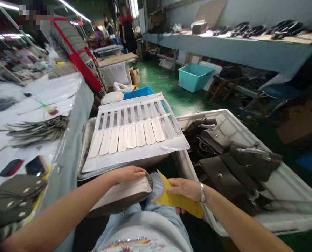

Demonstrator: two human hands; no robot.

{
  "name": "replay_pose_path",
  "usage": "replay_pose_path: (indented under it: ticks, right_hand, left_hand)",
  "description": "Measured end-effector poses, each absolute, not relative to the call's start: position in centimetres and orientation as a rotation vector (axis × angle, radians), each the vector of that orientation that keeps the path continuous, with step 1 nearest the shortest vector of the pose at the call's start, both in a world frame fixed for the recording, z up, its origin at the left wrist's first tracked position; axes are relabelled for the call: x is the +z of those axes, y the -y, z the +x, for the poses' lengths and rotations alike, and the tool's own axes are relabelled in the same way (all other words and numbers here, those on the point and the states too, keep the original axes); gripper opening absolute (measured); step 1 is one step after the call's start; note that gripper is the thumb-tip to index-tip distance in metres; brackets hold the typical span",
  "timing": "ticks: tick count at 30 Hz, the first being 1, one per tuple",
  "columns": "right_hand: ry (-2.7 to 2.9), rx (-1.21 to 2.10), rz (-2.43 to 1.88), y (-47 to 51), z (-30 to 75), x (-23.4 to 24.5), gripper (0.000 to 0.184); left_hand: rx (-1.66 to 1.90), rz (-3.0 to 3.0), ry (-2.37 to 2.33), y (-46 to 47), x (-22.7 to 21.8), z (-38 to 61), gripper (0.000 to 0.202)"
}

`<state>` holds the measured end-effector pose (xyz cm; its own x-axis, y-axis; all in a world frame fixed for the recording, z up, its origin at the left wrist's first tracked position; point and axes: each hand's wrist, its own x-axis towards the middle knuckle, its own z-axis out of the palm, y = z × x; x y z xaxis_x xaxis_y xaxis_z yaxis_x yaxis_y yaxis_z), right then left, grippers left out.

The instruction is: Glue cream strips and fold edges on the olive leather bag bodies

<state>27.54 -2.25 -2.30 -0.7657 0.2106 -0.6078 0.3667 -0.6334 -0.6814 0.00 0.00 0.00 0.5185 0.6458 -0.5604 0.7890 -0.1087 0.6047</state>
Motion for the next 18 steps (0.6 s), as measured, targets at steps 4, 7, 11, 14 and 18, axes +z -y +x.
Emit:
replay_pose_path:
  ticks: [4,7,11,14,18]
  right_hand:
    - [-1.412,-2.409,0.973,2.7,26.8,-2.3,0.038]
    - [-1.536,-2.332,0.942,2.6,26.1,-2.0,0.031]
    - [-1.633,-2.275,0.897,1.9,24.9,-1.2,0.026]
    - [-1.704,-2.25,0.951,1.6,24.1,-0.9,0.024]
    - [-1.727,-2.298,1.069,1.9,23.6,-1.4,0.025]
  left_hand:
    - [-0.09,1.958,-1.325,3.6,1.1,0.3,0.081]
    - [-0.059,2.122,-1.48,5.5,0.8,1.3,0.101]
    - [-0.122,2.244,-1.649,6.6,-0.2,2.7,0.091]
    - [-0.098,2.303,-1.657,6.8,-0.7,2.9,0.089]
    - [-0.034,2.342,-1.603,6.8,-0.9,2.5,0.094]
